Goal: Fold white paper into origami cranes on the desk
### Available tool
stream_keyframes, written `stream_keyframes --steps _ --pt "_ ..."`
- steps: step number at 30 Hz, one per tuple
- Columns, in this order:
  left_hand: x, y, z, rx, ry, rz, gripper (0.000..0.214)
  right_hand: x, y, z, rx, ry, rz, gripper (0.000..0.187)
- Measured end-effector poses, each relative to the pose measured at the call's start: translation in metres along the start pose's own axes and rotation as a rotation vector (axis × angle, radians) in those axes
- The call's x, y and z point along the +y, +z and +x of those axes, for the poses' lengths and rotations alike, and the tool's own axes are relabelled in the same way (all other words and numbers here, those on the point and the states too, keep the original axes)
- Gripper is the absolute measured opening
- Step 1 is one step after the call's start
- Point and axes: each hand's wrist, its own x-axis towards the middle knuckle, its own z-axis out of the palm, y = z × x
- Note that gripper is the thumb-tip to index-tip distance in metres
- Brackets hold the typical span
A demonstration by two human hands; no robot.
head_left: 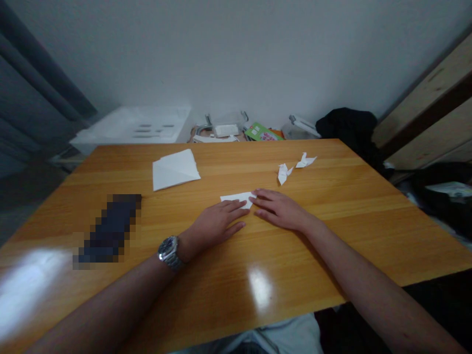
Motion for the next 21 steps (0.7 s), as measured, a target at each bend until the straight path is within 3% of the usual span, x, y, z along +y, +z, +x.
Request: stream_keyframes --steps 21 --pt "0.0008 0.0006 -0.0008 0.059 0.005 -0.089 0.036 -0.0028 -0.0002 -0.0078 -0.086 -0.062 -0.038 0.055"
